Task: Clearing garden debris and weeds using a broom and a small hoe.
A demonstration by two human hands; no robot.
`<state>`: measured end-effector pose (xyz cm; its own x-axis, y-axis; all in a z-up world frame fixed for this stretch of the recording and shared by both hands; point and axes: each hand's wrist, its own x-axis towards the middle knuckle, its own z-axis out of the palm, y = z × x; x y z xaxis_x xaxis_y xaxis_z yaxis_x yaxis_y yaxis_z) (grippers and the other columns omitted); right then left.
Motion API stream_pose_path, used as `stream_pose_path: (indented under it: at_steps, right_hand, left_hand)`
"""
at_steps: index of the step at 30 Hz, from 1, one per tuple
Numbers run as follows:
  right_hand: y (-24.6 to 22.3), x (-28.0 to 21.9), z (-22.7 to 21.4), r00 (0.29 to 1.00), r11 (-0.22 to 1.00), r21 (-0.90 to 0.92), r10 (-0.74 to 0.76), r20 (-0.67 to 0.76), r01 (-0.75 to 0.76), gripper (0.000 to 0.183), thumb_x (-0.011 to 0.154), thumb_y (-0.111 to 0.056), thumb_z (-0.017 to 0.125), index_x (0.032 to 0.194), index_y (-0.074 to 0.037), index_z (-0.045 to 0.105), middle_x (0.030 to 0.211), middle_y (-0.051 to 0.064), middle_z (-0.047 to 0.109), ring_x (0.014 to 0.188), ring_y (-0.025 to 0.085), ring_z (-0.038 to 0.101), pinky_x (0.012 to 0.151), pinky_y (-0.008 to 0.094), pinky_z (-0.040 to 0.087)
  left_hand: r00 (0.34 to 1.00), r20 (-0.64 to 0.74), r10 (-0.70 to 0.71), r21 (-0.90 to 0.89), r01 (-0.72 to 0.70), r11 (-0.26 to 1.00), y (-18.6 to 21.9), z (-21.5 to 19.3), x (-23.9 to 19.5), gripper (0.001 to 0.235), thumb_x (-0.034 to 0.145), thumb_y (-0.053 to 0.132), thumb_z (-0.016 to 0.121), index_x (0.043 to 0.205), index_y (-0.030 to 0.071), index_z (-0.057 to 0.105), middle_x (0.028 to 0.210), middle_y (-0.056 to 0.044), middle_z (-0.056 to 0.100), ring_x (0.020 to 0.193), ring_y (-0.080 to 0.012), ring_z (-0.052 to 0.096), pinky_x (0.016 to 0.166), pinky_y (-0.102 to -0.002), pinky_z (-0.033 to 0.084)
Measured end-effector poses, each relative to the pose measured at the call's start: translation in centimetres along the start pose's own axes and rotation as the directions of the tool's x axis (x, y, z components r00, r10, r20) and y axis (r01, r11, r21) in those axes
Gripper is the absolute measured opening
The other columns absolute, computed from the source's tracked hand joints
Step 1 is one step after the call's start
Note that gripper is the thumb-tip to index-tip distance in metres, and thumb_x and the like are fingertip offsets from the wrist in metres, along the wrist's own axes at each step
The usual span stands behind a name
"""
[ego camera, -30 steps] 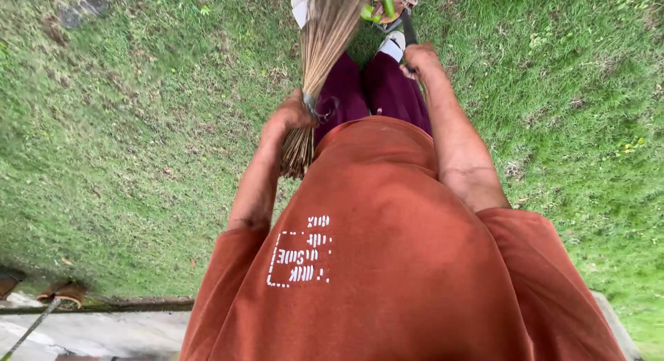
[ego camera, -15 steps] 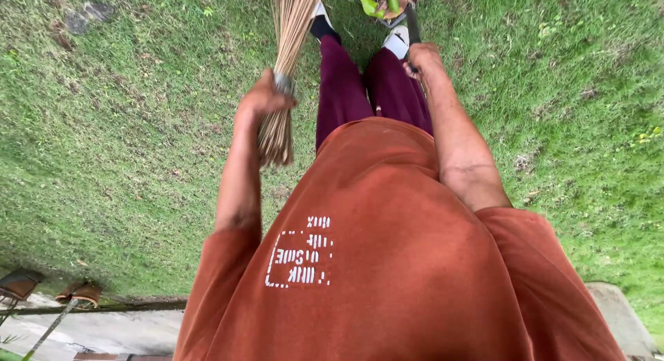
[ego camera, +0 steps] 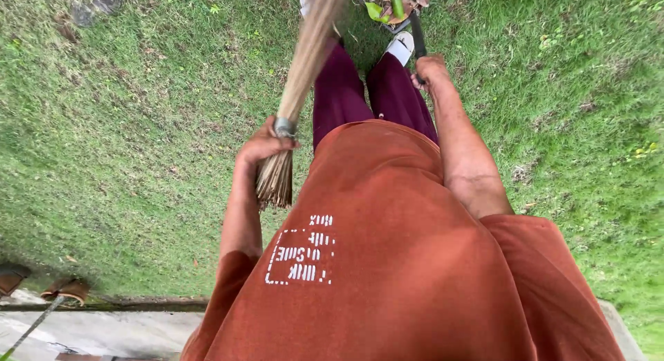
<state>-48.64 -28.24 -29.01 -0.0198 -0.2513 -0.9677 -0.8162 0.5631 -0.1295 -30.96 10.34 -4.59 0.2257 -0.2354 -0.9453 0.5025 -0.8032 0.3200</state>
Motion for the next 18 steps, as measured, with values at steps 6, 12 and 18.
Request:
stream_pose_path:
  at_steps: [6,12,18]
  right_hand:
    - [0.8,-1.2,-0.3,0.998,0.999,-0.045,-0.024,0.065,0.027,0.011,0.100,-0.008,0.052,0.097,-0.001,0.060,0.067,0.004,0.060,0.050,0.012,0.059,0.039,0.024,0.052]
    - [1.9,0.5,0.9,0.996,0.999,-0.049,-0.009,0.092,0.013,0.012,0.099,-0.010,0.053,0.089,-0.005,0.058,0.066,0.005,0.060,0.050,0.014,0.059,0.040,0.026,0.052]
    - [5.4,6.0,3.0,0.994,0.992,0.098,0.076,0.072,-0.083,0.007,0.097,-0.011,0.055,0.091,-0.009,0.054,0.067,0.006,0.056,0.049,0.017,0.057,0.039,0.028,0.050]
  left_hand:
    - [0.987,-0.154,0.042,-0.061,-0.051,0.997,-5.9,-2.9,8.9,0.080,0.068,0.017,0.092,0.136,0.007,0.050,0.113,-0.010,0.071,0.102,-0.0238,0.068,0.097,-0.041,0.058]
    - [0.992,-0.050,-0.119,0.042,0.121,0.992,-5.0,2.3,10.6,0.131,0.063,0.018,0.097,0.157,0.002,0.008,0.139,-0.019,0.056,0.125,-0.0309,0.061,0.112,-0.043,0.045]
    - [0.998,0.034,-0.047,0.346,0.032,0.938,-3.5,0.3,3.3,0.127,0.069,0.029,0.101,0.156,0.001,0.012,0.141,-0.025,0.049,0.130,-0.0326,0.052,0.116,-0.041,0.037]
